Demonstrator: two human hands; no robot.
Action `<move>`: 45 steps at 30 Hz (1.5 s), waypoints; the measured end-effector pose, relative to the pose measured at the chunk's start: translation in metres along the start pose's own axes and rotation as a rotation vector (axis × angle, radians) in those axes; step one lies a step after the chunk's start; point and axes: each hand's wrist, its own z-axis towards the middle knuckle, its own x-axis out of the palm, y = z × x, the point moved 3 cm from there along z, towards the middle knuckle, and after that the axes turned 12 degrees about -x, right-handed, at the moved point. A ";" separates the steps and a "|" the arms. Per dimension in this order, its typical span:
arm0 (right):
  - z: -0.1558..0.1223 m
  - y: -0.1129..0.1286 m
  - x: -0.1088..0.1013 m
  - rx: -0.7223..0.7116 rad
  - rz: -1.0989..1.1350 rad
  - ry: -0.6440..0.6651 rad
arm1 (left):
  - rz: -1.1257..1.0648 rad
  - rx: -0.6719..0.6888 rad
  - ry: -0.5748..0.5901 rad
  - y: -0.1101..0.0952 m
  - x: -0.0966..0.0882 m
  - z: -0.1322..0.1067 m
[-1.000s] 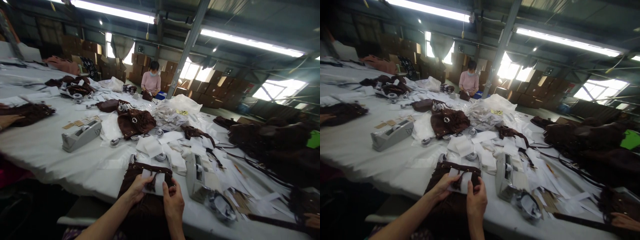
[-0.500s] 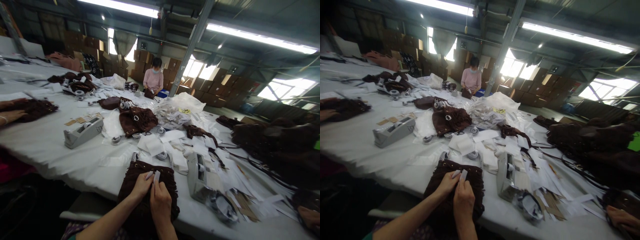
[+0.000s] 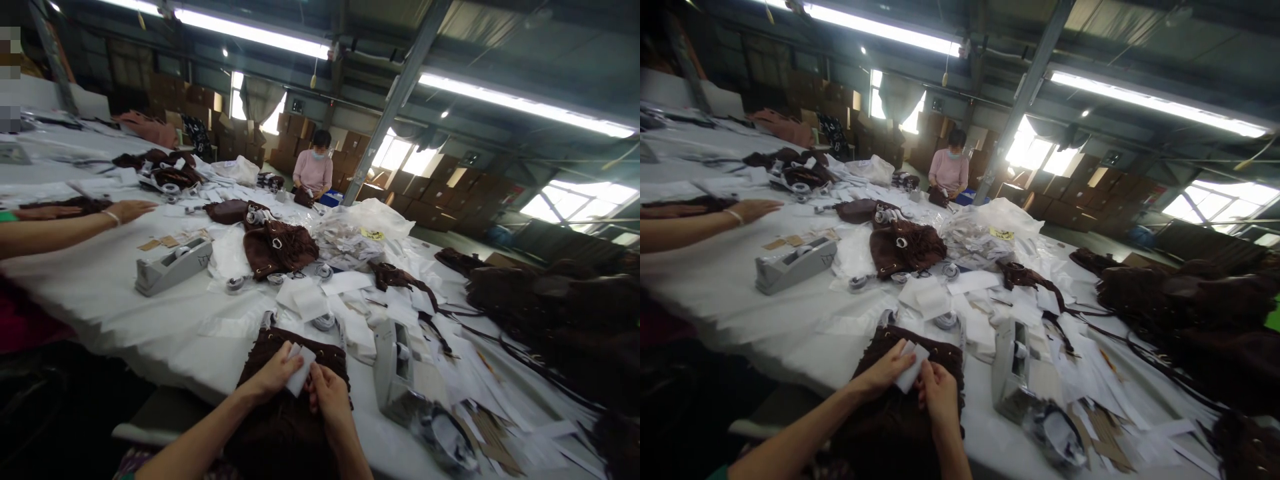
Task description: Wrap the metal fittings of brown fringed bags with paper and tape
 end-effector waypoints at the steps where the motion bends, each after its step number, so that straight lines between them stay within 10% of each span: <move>1: 0.004 0.000 0.005 0.047 0.053 0.076 | 0.014 -0.024 0.063 -0.004 -0.002 -0.003; 9: 0.023 -0.010 0.038 0.113 0.197 0.022 | 0.125 -0.099 0.158 -0.032 -0.024 -0.033; 16: 0.024 -0.018 0.041 0.083 0.184 -0.015 | -0.222 -0.049 -0.243 0.008 -0.023 -0.031; 26: 0.027 -0.012 0.043 0.203 0.135 0.077 | 0.033 0.276 -0.537 0.012 -0.020 -0.038; 45: 0.021 -0.014 0.042 0.178 0.374 0.021 | 0.569 0.336 -0.270 0.010 -0.011 -0.052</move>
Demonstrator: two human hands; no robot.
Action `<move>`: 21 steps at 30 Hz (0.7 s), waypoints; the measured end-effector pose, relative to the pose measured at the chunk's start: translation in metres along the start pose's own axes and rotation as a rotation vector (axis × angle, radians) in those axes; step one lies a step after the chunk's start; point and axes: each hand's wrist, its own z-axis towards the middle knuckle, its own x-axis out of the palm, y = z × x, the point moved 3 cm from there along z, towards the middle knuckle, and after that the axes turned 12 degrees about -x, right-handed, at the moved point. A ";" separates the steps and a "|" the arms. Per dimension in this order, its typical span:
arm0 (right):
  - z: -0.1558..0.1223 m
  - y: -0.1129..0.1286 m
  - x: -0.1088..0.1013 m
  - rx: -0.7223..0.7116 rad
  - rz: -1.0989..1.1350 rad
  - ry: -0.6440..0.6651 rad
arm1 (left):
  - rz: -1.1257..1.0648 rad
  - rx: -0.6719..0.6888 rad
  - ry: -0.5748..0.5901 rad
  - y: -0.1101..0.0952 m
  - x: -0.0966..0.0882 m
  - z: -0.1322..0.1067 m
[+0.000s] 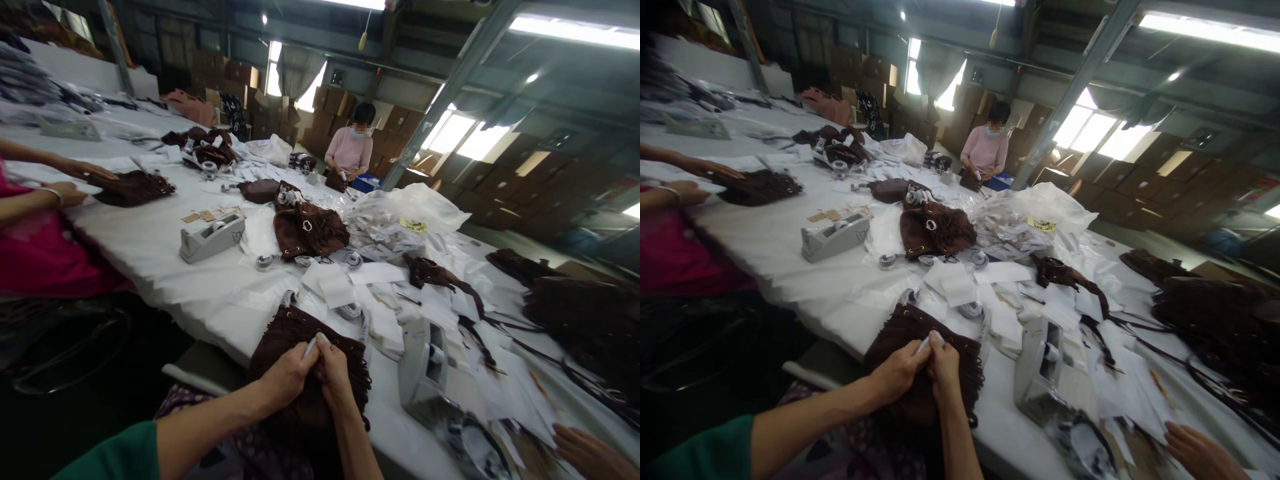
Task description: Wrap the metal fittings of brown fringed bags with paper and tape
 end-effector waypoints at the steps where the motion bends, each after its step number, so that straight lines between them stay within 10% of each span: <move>1: -0.001 0.000 0.001 -0.020 -0.003 -0.007 | 0.010 0.018 0.001 -0.003 -0.001 -0.001; 10: -0.008 -0.004 -0.002 -0.123 0.016 -0.024 | -0.375 -0.537 0.084 -0.010 -0.002 0.018; 16: -0.011 -0.006 -0.002 -0.177 0.027 -0.043 | -0.210 -0.497 -0.028 -0.014 -0.001 0.018; 21: -0.014 -0.008 -0.004 -0.207 0.018 -0.076 | -0.192 -0.511 0.117 -0.013 0.003 0.015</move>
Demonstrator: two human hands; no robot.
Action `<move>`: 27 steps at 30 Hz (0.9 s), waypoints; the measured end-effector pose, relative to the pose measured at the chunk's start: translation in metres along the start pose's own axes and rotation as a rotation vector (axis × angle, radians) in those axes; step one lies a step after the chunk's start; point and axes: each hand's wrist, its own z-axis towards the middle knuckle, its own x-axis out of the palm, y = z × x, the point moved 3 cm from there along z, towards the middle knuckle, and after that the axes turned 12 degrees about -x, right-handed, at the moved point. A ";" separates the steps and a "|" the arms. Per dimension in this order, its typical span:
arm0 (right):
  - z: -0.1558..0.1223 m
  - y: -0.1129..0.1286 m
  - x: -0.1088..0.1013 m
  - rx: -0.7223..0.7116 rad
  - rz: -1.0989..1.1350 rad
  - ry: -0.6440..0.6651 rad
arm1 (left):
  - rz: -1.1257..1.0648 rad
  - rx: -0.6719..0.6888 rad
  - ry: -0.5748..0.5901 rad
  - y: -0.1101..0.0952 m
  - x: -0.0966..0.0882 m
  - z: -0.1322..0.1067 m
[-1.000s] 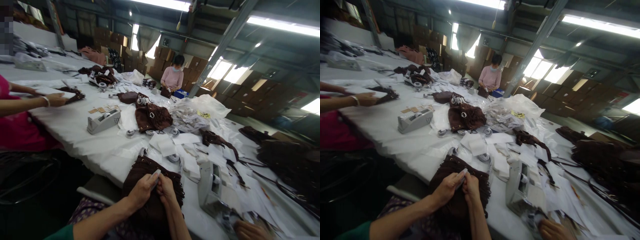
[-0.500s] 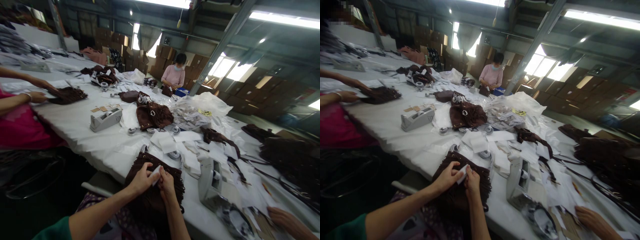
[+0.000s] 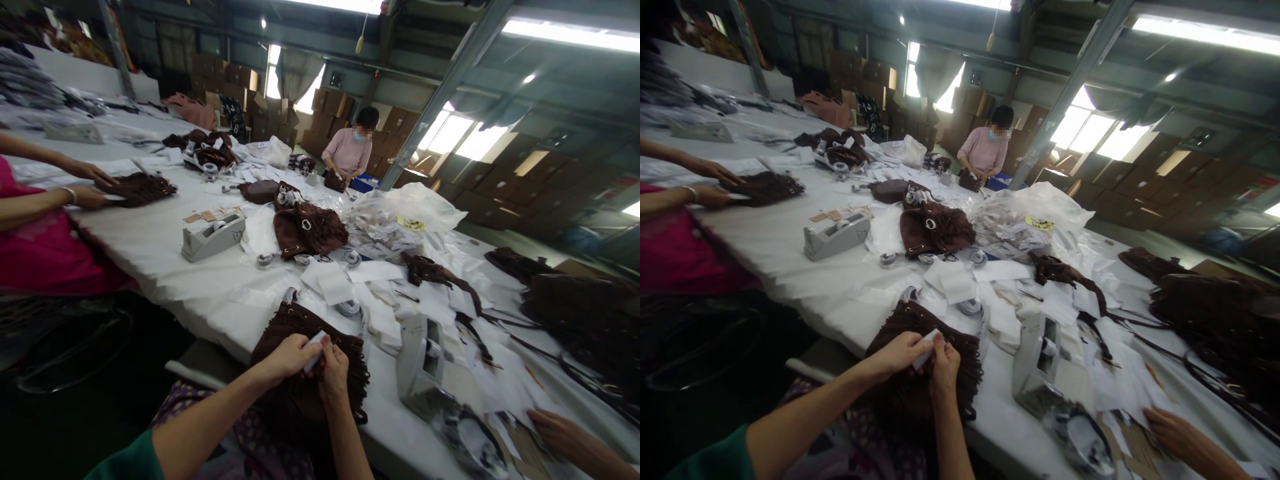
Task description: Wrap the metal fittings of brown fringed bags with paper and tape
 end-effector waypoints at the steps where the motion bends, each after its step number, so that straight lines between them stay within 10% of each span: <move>1: 0.000 -0.001 0.000 -0.007 -0.004 -0.004 | -0.019 -0.015 0.019 0.001 0.001 -0.001; 20: 0.001 0.003 0.002 0.023 -0.077 0.131 | -0.270 0.147 -0.171 0.021 0.013 0.004; 27: -0.004 0.004 -0.002 -0.029 -0.115 0.117 | -0.424 0.083 0.201 0.022 0.011 -0.010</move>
